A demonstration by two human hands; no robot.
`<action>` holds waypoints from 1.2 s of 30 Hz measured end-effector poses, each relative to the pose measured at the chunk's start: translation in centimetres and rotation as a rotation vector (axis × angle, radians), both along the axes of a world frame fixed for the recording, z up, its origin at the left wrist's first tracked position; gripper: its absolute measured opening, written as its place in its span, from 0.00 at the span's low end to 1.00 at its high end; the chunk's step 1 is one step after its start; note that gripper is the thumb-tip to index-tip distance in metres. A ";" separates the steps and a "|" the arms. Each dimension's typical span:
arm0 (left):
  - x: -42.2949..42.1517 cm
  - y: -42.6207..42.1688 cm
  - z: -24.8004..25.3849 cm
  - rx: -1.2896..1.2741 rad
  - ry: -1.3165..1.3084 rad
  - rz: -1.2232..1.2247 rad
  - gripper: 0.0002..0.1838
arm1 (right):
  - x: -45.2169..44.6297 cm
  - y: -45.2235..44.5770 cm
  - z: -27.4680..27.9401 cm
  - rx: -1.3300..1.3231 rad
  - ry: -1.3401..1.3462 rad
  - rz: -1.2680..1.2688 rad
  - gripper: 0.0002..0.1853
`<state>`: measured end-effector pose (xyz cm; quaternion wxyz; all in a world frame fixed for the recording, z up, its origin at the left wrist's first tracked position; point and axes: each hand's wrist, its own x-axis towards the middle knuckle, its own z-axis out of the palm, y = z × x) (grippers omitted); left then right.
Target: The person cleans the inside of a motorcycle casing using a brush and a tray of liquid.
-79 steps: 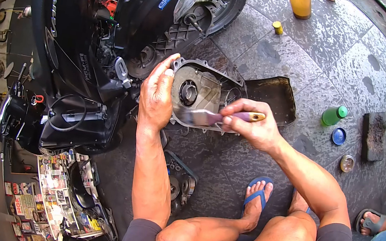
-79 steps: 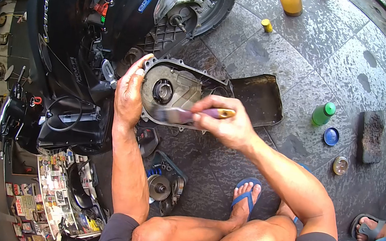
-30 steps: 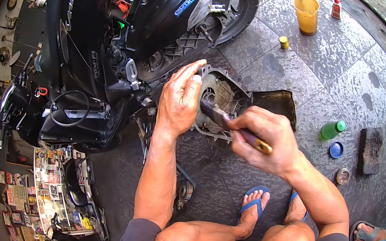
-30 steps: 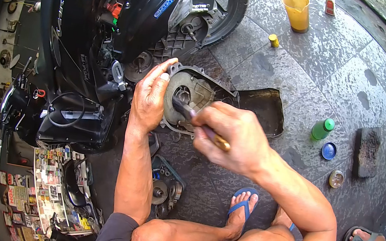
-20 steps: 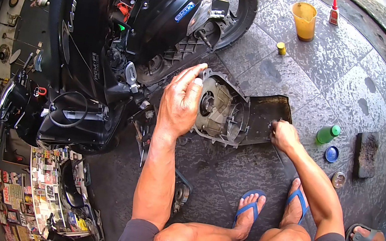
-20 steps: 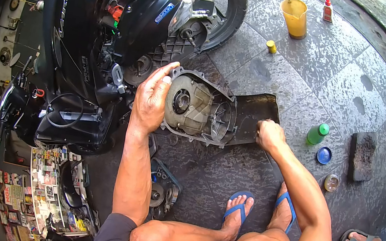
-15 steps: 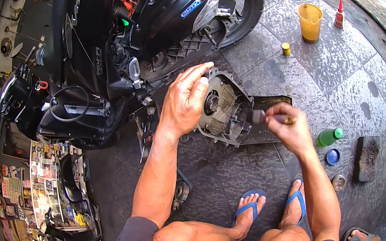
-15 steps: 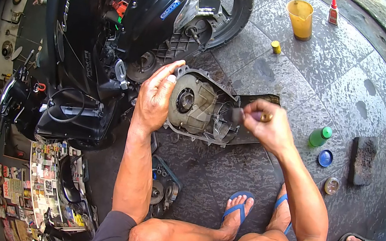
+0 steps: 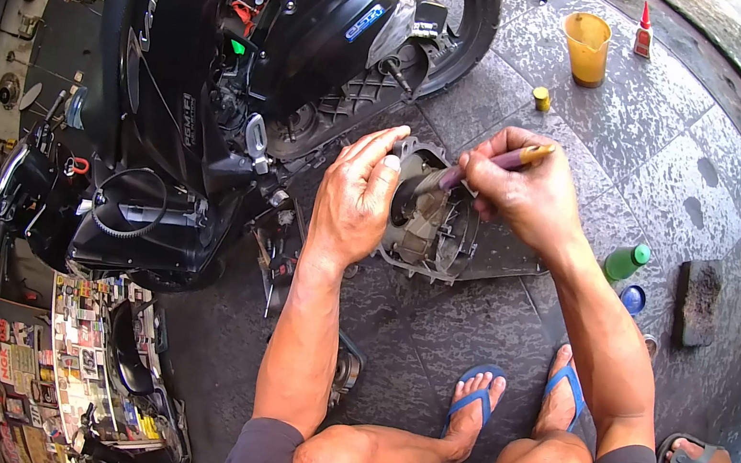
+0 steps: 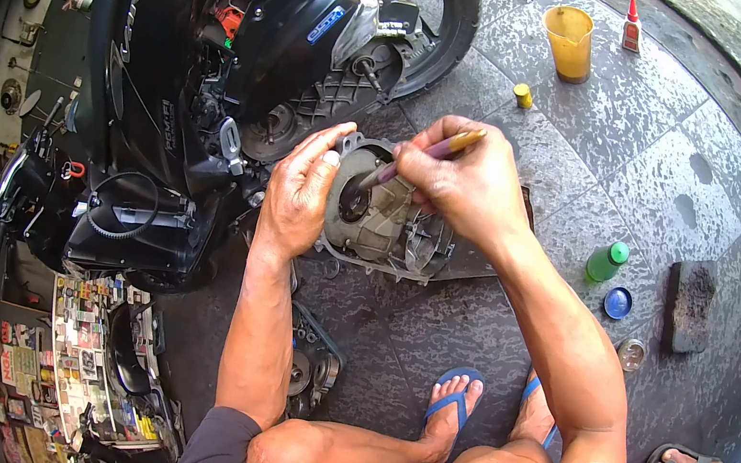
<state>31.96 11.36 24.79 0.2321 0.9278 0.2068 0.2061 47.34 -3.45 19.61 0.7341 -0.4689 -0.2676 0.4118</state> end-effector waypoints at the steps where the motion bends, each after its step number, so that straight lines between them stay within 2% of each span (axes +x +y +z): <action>1: 0.1 0.1 0.1 0.003 -0.004 -0.008 0.19 | 0.1 0.2 -0.2 -0.040 -0.045 -0.087 0.11; 5: 0.3 0.3 -0.1 0.005 0.007 0.001 0.19 | -0.9 1.0 -0.7 -0.048 -0.233 -0.304 0.12; 7: 0.3 0.3 0.0 0.000 0.008 0.005 0.19 | -0.8 0.9 -0.4 -0.078 -0.266 -0.317 0.13; 10: 0.3 0.3 0.1 -0.004 0.005 0.005 0.19 | 0.0 1.3 -1.3 -0.121 -0.025 -0.228 0.14; 17: 0.2 0.4 0.0 0.017 0.001 -0.004 0.19 | 0.2 0.7 -4.7 -0.186 0.108 -0.186 0.14; 21: 0.0 0.5 0.1 -0.011 -0.002 0.013 0.18 | 1.5 -0.1 -12.3 -0.426 -0.216 -0.250 0.14; 23: 0.2 0.6 0.2 -0.070 0.002 0.029 0.18 | 0.4 0.0 -18.9 -0.573 -0.767 -0.332 0.12; 25: 0.3 0.8 -0.1 -0.017 0.000 0.018 0.18 | -0.7 -0.5 -23.5 -0.841 -0.954 -0.090 0.10; 26: 0.3 0.9 -0.1 0.036 -0.003 0.011 0.18 | -1.1 -0.8 -23.4 -0.838 -0.954 -0.095 0.10; 28: 0.3 0.9 0.0 0.027 -0.008 0.016 0.18 | -1.6 -1.7 -21.7 -0.760 -0.853 -0.022 0.12; 29: 0.2 0.9 0.0 0.013 -0.011 0.021 0.18 | -1.8 -1.8 -20.4 -0.628 -0.706 -0.111 0.11; 30: 0.1 0.8 -0.1 0.010 -0.008 0.025 0.18 | -2.0 -1.9 -17.3 -0.498 -0.558 -0.196 0.10; 31: 0.0 0.9 0.0 -0.027 -0.002 0.037 0.18 | -1.8 -2.6 -12.5 -0.442 -0.451 -0.154 0.12; 32: 0.1 0.9 0.1 -0.062 0.000 0.044 0.18 | -2.2 -2.9 -9.6 -0.278 -0.286 -0.198 0.10; 34: 0.1 1.1 0.1 -0.059 0.000 0.045 0.18 | -3.3 -3.3 -5.3 0.032 -0.201 -0.234 0.08; 35: 0.2 1.1 0.1 -0.057 0.006 0.045 0.18 | -3.5 -3.4 -4.0 0.198 -0.453 -0.298 0.09; 36: 0.3 1.0 0.1 -0.058 0.005 0.038 0.18 | -3.9 -3.1 -3.5 0.286 -0.535 -0.284 0.10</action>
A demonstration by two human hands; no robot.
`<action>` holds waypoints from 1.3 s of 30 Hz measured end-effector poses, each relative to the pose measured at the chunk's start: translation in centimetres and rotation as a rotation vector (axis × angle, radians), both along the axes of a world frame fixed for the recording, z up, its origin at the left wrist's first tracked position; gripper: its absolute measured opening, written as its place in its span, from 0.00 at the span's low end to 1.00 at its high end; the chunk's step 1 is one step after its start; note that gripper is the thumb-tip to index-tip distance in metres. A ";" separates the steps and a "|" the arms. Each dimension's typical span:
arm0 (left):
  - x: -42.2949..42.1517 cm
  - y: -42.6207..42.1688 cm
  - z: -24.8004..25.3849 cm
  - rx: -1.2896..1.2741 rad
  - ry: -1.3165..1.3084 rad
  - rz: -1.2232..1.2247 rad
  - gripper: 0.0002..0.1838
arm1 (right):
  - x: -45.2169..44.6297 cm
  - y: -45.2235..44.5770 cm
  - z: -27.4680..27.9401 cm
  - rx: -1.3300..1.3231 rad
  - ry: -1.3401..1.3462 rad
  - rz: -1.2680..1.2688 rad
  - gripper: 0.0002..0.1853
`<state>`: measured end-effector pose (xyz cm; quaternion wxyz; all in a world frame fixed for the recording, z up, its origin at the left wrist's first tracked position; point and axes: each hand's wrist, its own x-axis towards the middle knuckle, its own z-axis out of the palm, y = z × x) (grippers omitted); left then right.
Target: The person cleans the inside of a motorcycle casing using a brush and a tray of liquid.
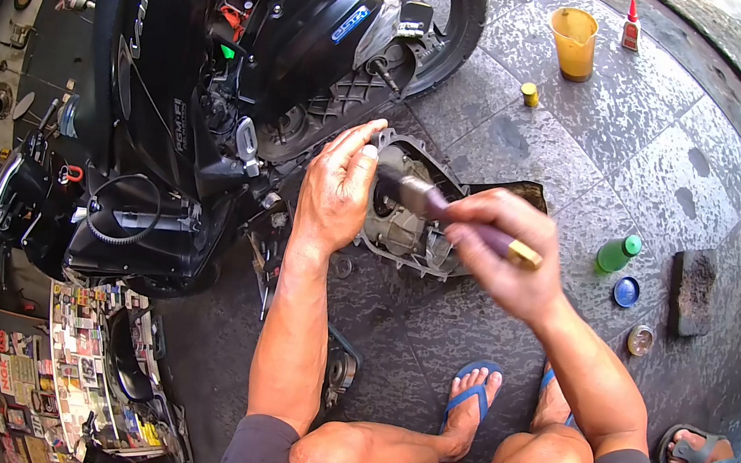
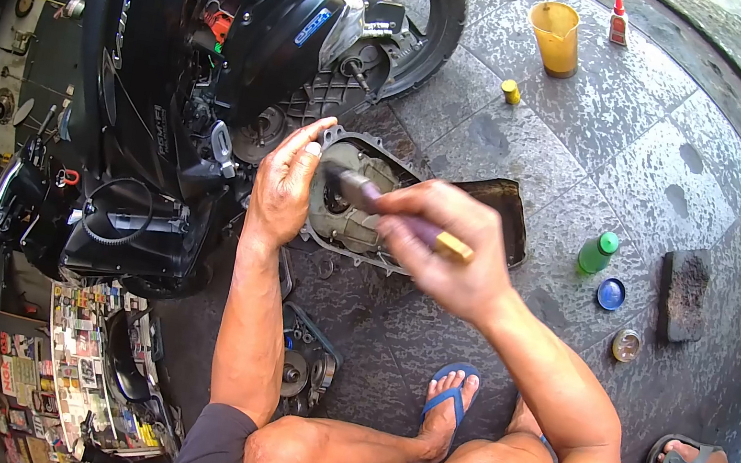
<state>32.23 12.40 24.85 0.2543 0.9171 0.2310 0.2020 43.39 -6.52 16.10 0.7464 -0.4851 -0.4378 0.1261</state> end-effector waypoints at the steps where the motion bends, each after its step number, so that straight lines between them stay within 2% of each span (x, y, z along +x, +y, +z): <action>1: 0.0 -0.1 0.0 0.002 -0.004 -0.001 0.18 | -0.4 0.1 0.3 0.070 -0.097 0.023 0.12; 2: -0.1 -0.1 0.1 0.005 -0.007 0.000 0.19 | -0.8 0.4 -0.6 0.117 -0.143 0.073 0.13; 5: -0.6 0.2 -0.1 0.041 -0.007 -0.006 0.19 | -0.8 0.1 -4.5 0.020 -0.248 0.105 0.14; 9: -0.8 0.0 0.1 -0.004 0.011 0.026 0.18 | -0.9 -0.2 -4.7 -0.056 -0.196 -0.002 0.13; 11: -0.8 0.1 0.1 -0.016 0.029 0.036 0.18 | -0.4 0.5 -4.2 0.023 -0.180 0.108 0.11; 16: -0.6 0.3 0.1 0.004 0.031 0.017 0.18 | 0.0 2.1 -5.7 0.043 0.056 -0.152 0.10; 17: -0.6 0.2 -0.1 -0.003 0.034 0.018 0.18 | -1.0 1.9 -5.6 -0.028 0.173 -0.081 0.10; 20: -0.1 0.5 -0.1 0.030 -0.004 -0.019 0.18 | -3.9 0.8 -6.4 0.005 0.075 0.091 0.10; 21: -0.2 0.4 0.0 0.017 0.006 -0.011 0.18 | -4.7 0.3 -6.1 0.067 0.207 0.163 0.09; 23: -0.4 0.1 0.1 -0.016 0.023 0.010 0.18 | -5.1 -0.4 -7.4 -0.094 0.615 0.332 0.09; 24: -0.9 0.1 -0.1 -0.021 0.022 0.013 0.18 | -4.8 0.6 -9.1 -0.110 0.789 0.303 0.09; 25: -0.5 0.6 -0.3 0.021 -0.003 -0.014 0.18 | -3.7 1.6 -12.5 -0.279 0.793 0.188 0.09; 27: -0.1 0.9 -0.3 0.060 -0.017 -0.034 0.19 | -4.3 0.8 -11.3 -0.224 0.767 0.114 0.09; 29: -0.3 0.2 0.2 -0.029 0.034 0.030 0.19 | -5.2 0.2 -8.5 -0.002 0.861 0.261 0.09; 31: -0.4 0.5 -0.1 0.018 -0.006 -0.007 0.19 | -5.1 0.9 -8.5 -0.150 0.851 0.283 0.07; 33: 0.0 0.5 0.1 0.004 0.024 0.009 0.19 | -3.9 1.9 -9.9 -0.251 0.795 0.144 0.06; 35: 0.1 0.8 0.0 0.063 -0.015 -0.029 0.19 | -2.9 1.9 -10.2 -0.113 0.772 0.106 0.07; 37: -0.2 0.4 0.2 0.003 0.024 0.028 0.19 | -2.5 1.9 -7.0 -0.007 0.904 0.128 0.08; 39: -0.3 0.5 -0.1 0.030 0.002 0.007 0.19 | -2.0 3.5 -9.6 0.005 0.945 0.183 0.08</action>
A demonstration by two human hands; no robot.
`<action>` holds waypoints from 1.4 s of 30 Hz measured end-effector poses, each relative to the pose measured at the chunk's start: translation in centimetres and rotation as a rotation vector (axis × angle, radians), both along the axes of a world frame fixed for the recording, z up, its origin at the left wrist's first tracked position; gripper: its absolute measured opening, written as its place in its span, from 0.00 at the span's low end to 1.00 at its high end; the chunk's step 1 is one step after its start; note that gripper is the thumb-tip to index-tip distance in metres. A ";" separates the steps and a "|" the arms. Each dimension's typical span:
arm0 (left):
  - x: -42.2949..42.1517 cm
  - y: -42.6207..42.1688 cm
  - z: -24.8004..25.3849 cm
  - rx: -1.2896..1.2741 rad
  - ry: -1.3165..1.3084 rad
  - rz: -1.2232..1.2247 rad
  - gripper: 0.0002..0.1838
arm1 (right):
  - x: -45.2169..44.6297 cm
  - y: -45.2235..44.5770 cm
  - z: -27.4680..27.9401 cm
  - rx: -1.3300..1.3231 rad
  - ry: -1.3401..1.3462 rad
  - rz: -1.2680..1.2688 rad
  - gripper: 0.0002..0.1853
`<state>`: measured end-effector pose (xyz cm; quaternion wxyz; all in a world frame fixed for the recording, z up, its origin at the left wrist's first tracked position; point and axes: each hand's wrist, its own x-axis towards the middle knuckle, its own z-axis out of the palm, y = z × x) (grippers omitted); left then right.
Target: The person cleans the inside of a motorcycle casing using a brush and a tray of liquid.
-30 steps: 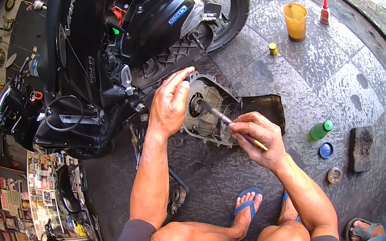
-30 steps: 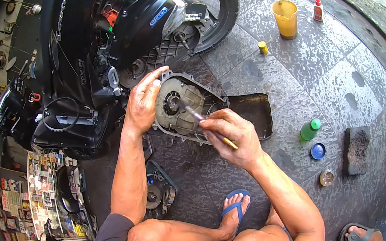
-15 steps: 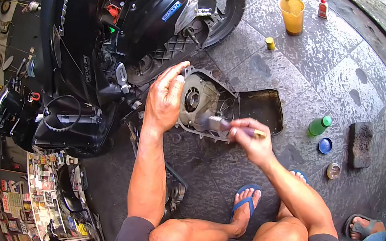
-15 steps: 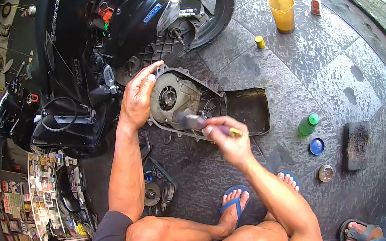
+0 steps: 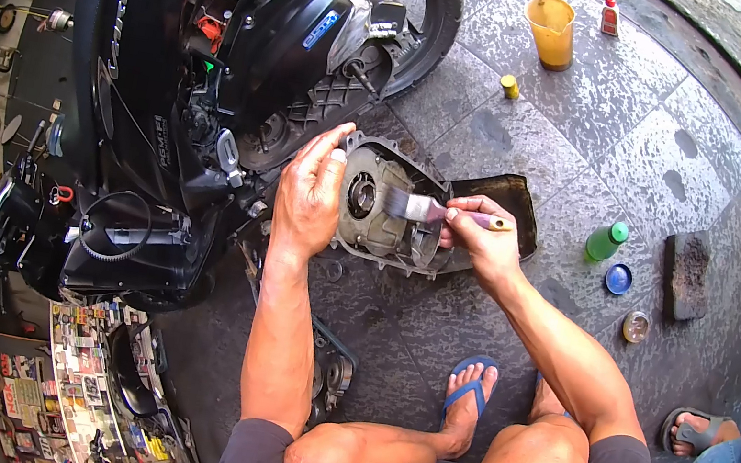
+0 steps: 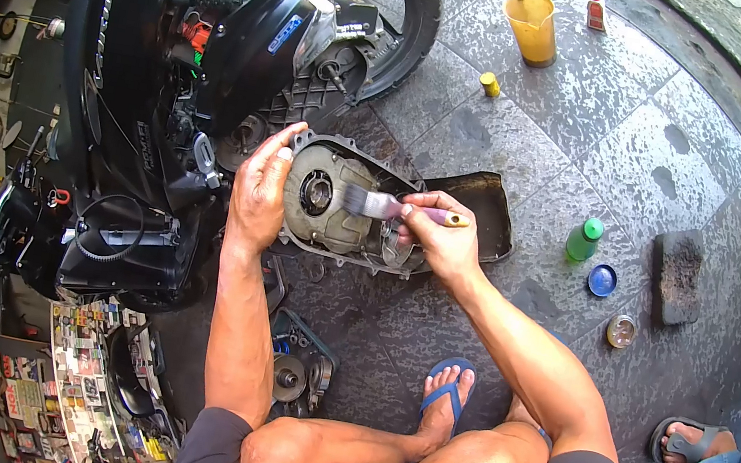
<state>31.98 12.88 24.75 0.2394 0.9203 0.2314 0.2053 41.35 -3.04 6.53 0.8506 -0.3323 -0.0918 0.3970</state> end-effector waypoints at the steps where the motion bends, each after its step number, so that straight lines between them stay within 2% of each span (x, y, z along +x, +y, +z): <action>1: 0.0 0.2 -0.1 0.020 -0.008 -0.010 0.19 | 0.6 0.6 -2.7 -0.125 -0.058 0.009 0.07; 4: 0.1 0.3 -0.1 0.040 -0.015 -0.011 0.19 | 2.8 0.0 -7.1 -0.561 -0.357 -0.032 0.10; 6: -0.2 0.2 -0.2 -0.009 -0.010 0.022 0.19 | 3.6 -1.2 -8.3 -0.828 -0.739 -0.028 0.13; 7: -0.2 0.1 0.0 -0.026 0.030 0.076 0.19 | 3.7 -1.5 -9.3 -0.829 -0.737 -0.023 0.13; 9: -0.3 0.3 -0.2 -0.036 0.019 0.083 0.19 | 4.2 -1.3 -11.0 -1.176 -1.239 0.267 0.13; 10: -0.2 0.3 -0.2 -0.047 0.009 0.086 0.19 | 4.3 -1.3 -9.4 -1.176 -1.239 0.258 0.13; 12: -0.4 0.3 -0.1 -0.054 0.011 0.087 0.19 | 3.9 -1.6 -5.1 -0.841 -0.852 0.089 0.13; 13: -0.4 0.3 0.0 -0.050 0.024 0.091 0.20 | 3.9 -1.6 -2.1 -0.720 -0.672 0.079 0.13; 16: -0.5 0.6 -0.1 -0.046 0.024 0.093 0.20 | 3.4 -0.6 2.7 -0.096 -0.046 0.102 0.10; 18: -0.2 0.6 -0.2 -0.050 0.019 0.079 0.20 | 2.9 0.6 2.4 0.007 -0.004 0.042 0.10; 20: -0.2 0.4 -0.1 -0.016 0.014 0.063 0.20 | 2.6 1.9 -1.1 -0.161 -0.049 0.100 0.08; 22: -0.1 0.4 0.1 -0.011 0.038 0.089 0.19 | 2.8 1.3 -2.9 -0.529 -0.344 0.057 0.07; 24: -0.5 0.5 -0.2 -0.029 0.022 0.065 0.19 | 1.9 0.4 -2.4 -0.234 -0.207 -0.034 0.08; 26: -0.5 0.4 0.0 -0.019 0.058 0.093 0.19 | 1.3 0.1 1.9 -0.075 -0.006 -0.063 0.10; 27: -0.4 0.4 -0.2 -0.020 0.035 0.068 0.19 | 1.1 0.7 2.3 0.096 0.143 -0.040 0.12; 28: -0.3 0.4 -0.2 -0.018 0.005 0.039 0.19 | 1.0 1.0 3.0 0.138 0.209 -0.001 0.10; 30: -0.2 0.0 0.0 -0.022 0.019 0.055 0.19 | 1.2 1.5 1.0 -0.084 0.004 0.102 0.09; 31: -0.2 0.0 0.1 -0.026 0.036 0.074 0.19 | 1.3 1.5 -0.1 -0.188 -0.121 0.081 0.07; 32: -0.3 0.2 -0.1 -0.042 0.032 0.089 0.19 | 1.5 0.6 -1.3 -0.402 -0.298 0.050 0.07; 34: -0.4 0.4 -0.2 -0.023 0.006 0.054 0.19 | 0.5 -1.0 -0.7 -0.263 -0.196 0.001 0.08; 37: -0.2 0.3 0.0 -0.014 -0.002 0.048 0.19 | -2.2 -2.2 1.1 0.042 0.096 0.104 0.10; 38: -0.5 0.2 -0.1 -0.018 0.000 0.056 0.19 | -2.9 -2.3 0.9 0.025 0.128 0.166 0.09; 40: -0.3 0.3 0.1 -0.032 0.029 0.039 0.19 | -3.1 -2.0 -3.3 -0.179 0.009 0.202 0.08; 42: -0.2 0.7 0.0 0.002 -0.002 0.002 0.19 | -3.0 -2.6 -5.7 -0.268 -0.077 0.102 0.07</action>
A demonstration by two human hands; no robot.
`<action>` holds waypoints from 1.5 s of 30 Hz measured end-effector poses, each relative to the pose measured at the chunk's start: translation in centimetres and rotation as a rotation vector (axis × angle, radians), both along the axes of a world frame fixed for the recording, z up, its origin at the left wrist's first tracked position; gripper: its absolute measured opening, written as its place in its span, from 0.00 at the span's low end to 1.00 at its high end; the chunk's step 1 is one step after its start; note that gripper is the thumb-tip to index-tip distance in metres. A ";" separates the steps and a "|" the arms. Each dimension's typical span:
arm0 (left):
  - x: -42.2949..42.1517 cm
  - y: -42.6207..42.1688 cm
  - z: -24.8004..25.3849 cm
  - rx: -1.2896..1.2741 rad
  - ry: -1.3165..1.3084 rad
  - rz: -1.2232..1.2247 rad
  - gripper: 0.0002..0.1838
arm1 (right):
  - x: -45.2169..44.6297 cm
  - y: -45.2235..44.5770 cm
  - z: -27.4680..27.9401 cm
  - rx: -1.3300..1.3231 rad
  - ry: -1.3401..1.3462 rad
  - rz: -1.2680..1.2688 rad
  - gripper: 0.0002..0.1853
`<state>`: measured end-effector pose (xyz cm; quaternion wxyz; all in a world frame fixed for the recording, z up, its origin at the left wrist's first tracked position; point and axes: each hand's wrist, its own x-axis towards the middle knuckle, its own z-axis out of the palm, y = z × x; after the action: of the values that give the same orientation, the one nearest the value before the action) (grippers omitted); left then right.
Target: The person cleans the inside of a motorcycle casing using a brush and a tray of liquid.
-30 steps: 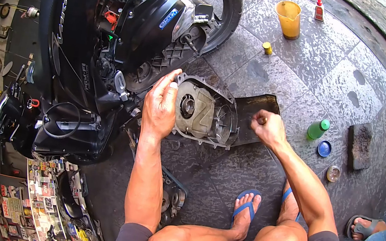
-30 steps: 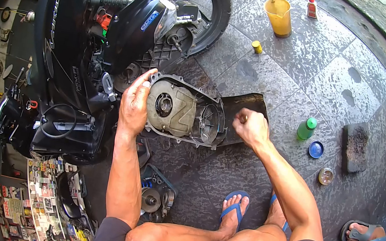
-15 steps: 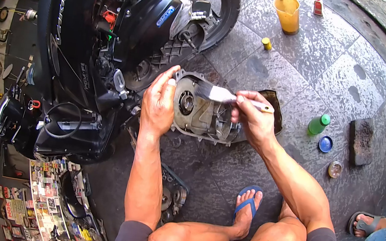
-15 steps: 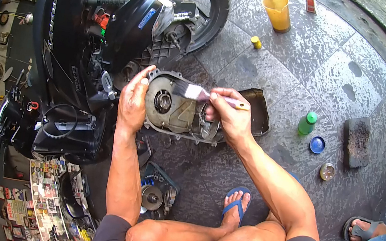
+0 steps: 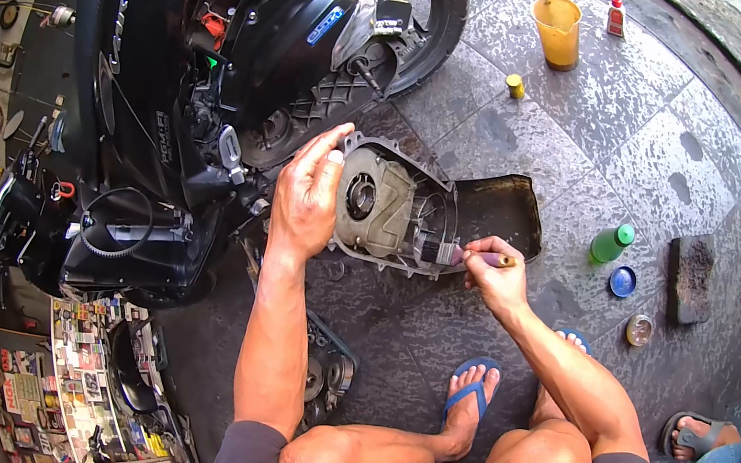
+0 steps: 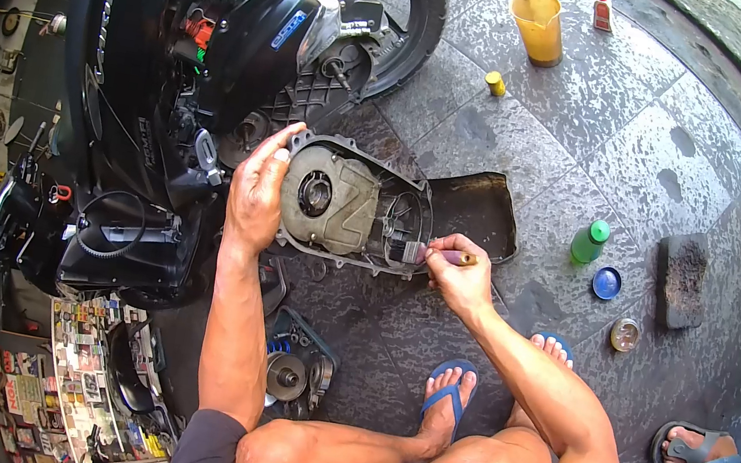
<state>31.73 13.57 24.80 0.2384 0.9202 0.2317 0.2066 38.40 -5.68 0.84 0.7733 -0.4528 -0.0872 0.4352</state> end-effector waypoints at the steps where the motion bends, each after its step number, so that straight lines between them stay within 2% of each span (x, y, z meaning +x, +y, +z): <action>1: 0.0 -0.1 0.2 -0.024 -0.002 -0.002 0.19 | 0.2 -0.6 1.6 0.012 0.019 0.001 0.08; 2: -0.5 -0.3 0.0 -0.057 0.002 0.006 0.19 | -0.2 -1.3 3.4 -0.005 0.028 0.012 0.08; 4: -0.7 -0.5 -0.2 -0.061 0.010 0.025 0.19 | 0.1 -1.1 6.6 0.238 0.091 0.014 0.07; 5: -0.6 -0.4 -0.1 -0.050 0.019 0.032 0.19 | 0.4 -0.8 6.4 0.279 0.046 0.084 0.12; 6: -0.3 -0.3 0.1 -0.037 0.029 0.031 0.20 | 0.8 -0.3 6.0 0.240 -0.005 0.104 0.09; 8: -0.3 0.1 0.0 -0.041 0.011 0.003 0.20 | 2.6 0.1 2.9 -0.067 -0.311 0.058 0.08; 10: -0.5 0.5 -0.1 -0.044 0.008 0.039 0.20 | 4.5 0.1 0.0 -0.334 -0.733 -0.160 0.09; 11: -0.5 0.3 -0.1 -0.058 0.002 0.064 0.20 | 5.4 0.1 -1.7 -0.485 -0.851 -0.131 0.10; 12: -0.6 0.3 -0.2 -0.049 0.002 0.069 0.20 | 6.0 -0.1 -2.4 -0.739 -1.033 0.031 0.10; 13: -0.7 0.6 -0.3 -0.055 -0.004 0.066 0.20 | 6.0 -0.1 -3.7 -0.878 -1.160 0.115 0.10; 14: -0.7 1.0 -0.2 -0.052 -0.015 0.062 0.20 | 6.0 0.1 -4.9 -0.907 -1.194 0.242 0.10; 16: -0.7 1.4 -0.3 -0.071 -0.032 0.063 0.20 | 5.7 0.5 -4.6 -0.722 -1.088 0.176 0.12; 17: -0.9 1.7 -0.4 -0.075 -0.019 0.085 0.20 | 5.5 0.6 -3.8 -0.601 -0.819 0.095 0.13; 18: -1.0 1.5 -0.3 -0.088 -0.004 0.107 0.20 | 5.7 1.0 -2.5 -0.592 -0.827 0.091 0.13; 20: -1.0 1.0 0.2 -0.060 0.015 0.124 0.20 | 5.9 1.2 0.0 -0.184 -0.080 0.055 0.11; 21: -1.0 1.0 0.2 -0.063 0.016 0.137 0.20 | 5.9 0.8 2.8 -0.043 0.032 0.053 0.09; 23: -1.1 1.4 -0.3 -0.033 -0.003 0.126 0.20 | 5.9 0.6 7.6 0.019 0.082 0.066 0.11; 26: -0.7 1.2 -0.5 0.006 -0.038 0.103 0.19 | 5.9 1.1 11.7 0.059 0.006 0.129 0.14; 27: -0.6 1.2 -0.5 0.017 -0.057 0.092 0.19 | 5.7 1.1 12.9 -0.003 -0.041 0.122 0.15; 29: -0.3 1.3 -0.5 0.023 -0.043 0.097 0.20 | 5.6 2.1 13.0 -0.013 -0.151 0.163 0.14; 36: 1.3 1.5 -2.4 0.127 -0.059 0.149 0.24 | 4.6 2.7 20.2 -0.228 -0.730 0.095 0.15; 37: 1.7 0.8 -1.5 0.149 -0.096 0.156 0.24 | 4.4 2.4 23.2 -0.303 -0.832 0.171 0.15; 39: 1.5 1.5 -3.8 0.180 -0.082 0.179 0.24 | 4.3 2.6 24.5 -0.329 -0.925 0.171 0.15; 41: 1.4 0.0 -3.5 0.180 -0.083 0.187 0.25 | 4.3 2.6 25.9 -0.396 -1.077 0.188 0.13; 42: 1.2 -0.7 -3.3 0.186 -0.073 0.190 0.25 | 4.1 1.9 27.5 -0.411 -0.999 0.256 0.13; 45: 1.0 -2.4 -3.6 0.239 -0.129 0.177 0.24 | 4.3 2.1 28.4 -0.462 -1.022 0.253 0.12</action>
<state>32.75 11.13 21.18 0.1224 0.9028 0.2699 0.3115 42.75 -3.57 29.22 0.4559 -0.7489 -0.4060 0.2577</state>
